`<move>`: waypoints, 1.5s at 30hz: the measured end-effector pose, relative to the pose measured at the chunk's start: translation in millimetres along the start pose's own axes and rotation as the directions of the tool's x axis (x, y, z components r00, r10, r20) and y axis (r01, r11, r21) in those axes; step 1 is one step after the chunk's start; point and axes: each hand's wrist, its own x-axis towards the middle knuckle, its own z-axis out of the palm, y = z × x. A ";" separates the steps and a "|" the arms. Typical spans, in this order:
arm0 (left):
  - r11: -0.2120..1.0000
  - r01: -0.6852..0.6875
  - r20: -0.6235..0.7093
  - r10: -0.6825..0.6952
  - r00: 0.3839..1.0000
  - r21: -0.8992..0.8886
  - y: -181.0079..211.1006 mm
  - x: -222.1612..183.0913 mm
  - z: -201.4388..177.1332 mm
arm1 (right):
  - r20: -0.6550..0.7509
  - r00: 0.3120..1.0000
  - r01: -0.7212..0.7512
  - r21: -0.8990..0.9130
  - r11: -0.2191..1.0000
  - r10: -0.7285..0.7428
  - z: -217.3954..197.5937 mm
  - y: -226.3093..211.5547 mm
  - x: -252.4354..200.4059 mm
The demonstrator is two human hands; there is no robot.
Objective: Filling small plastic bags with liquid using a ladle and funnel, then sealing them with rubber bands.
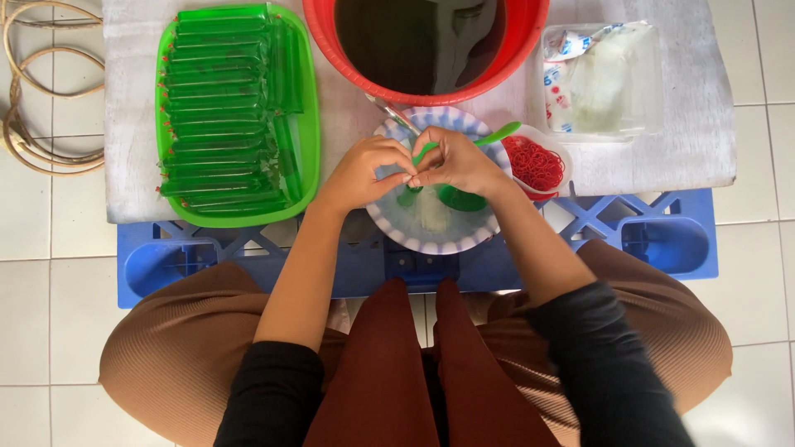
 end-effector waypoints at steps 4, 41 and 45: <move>0.994 -0.010 -0.112 -0.002 0.994 -0.108 -19.9 -13.5 21.3 | -0.003 1.000 0.031 -0.053 0.998 -0.031 -5.0 11.3 0.7; 0.858 -0.093 0.029 0.091 0.995 0.505 1.9 7.4 12.2 | -0.111 0.871 0.188 -0.825 0.533 -0.479 14.8 17.9 -27.7; 0.902 -0.012 -0.037 0.031 0.999 0.431 -1.0 1.0 23.9 | -0.183 0.867 0.143 -0.800 0.583 -0.464 18.7 17.9 -25.5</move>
